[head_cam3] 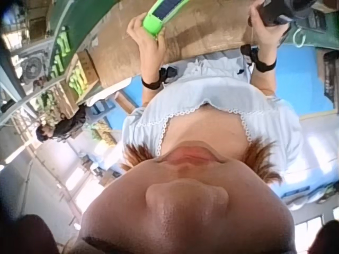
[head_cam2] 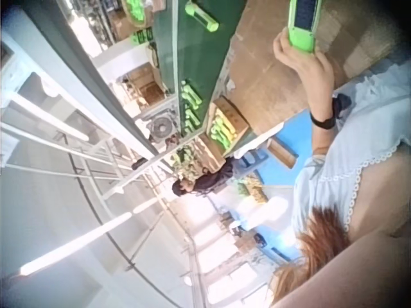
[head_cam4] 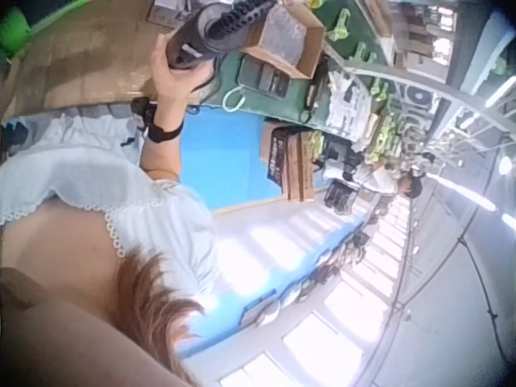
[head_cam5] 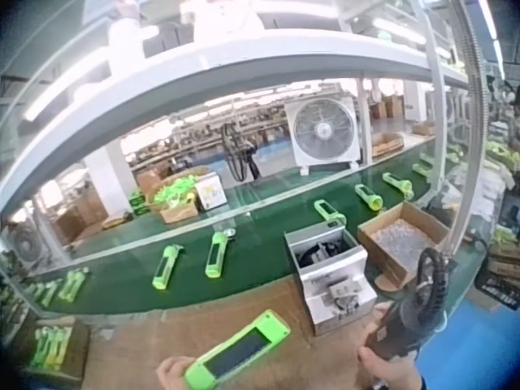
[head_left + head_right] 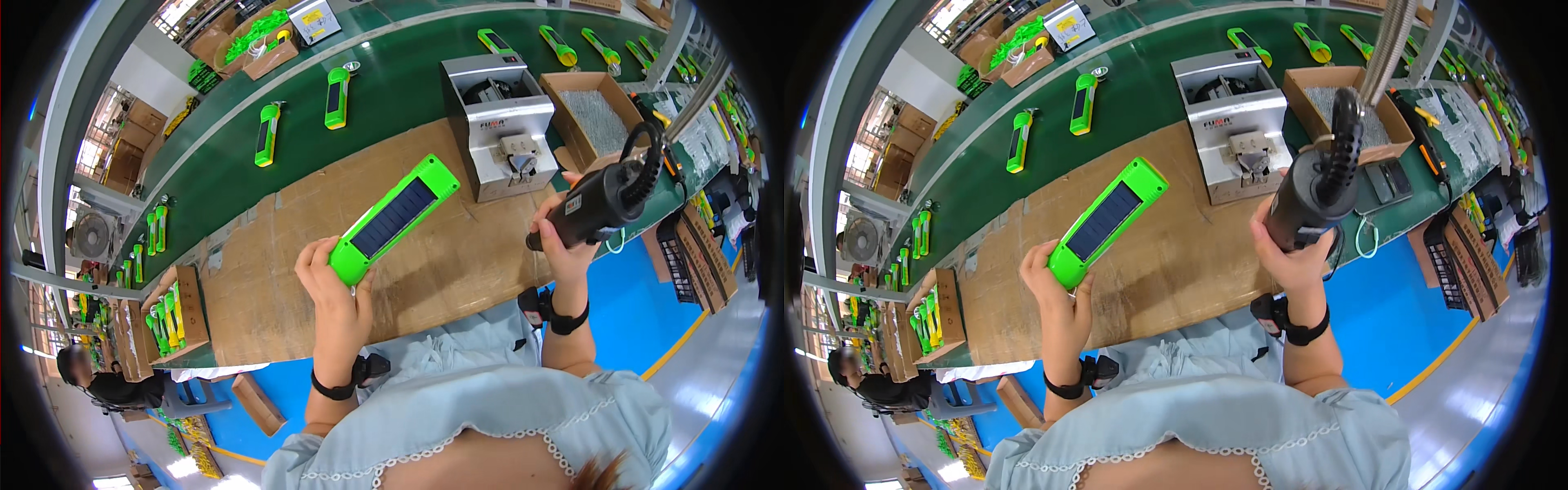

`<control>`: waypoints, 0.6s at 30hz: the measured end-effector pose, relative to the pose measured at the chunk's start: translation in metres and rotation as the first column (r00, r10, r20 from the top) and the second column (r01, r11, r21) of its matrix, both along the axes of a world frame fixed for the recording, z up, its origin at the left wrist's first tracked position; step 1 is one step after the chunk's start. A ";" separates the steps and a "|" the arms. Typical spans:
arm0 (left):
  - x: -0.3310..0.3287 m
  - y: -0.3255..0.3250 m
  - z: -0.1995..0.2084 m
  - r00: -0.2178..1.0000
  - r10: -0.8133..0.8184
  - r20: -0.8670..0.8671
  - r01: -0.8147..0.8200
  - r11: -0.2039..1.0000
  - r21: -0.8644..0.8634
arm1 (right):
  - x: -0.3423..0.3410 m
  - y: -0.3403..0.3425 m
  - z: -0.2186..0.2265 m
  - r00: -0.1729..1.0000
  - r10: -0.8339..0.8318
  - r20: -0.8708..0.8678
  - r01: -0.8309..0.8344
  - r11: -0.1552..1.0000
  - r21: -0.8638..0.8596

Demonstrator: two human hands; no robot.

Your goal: The recorder uses an electric screwdriver to assemble the internal components and housing of handheld flashlights.

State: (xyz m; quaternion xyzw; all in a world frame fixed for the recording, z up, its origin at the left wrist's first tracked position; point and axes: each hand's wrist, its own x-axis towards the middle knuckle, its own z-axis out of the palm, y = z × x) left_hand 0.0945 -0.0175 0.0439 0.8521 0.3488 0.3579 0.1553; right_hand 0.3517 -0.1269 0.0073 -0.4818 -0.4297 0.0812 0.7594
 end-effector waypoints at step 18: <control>0.219 0.251 -0.087 0.875 0.456 -0.165 -0.443 0.890 0.110 | 0.000 -0.014 -0.021 0.998 -0.019 -0.054 0.011 0.990 -0.138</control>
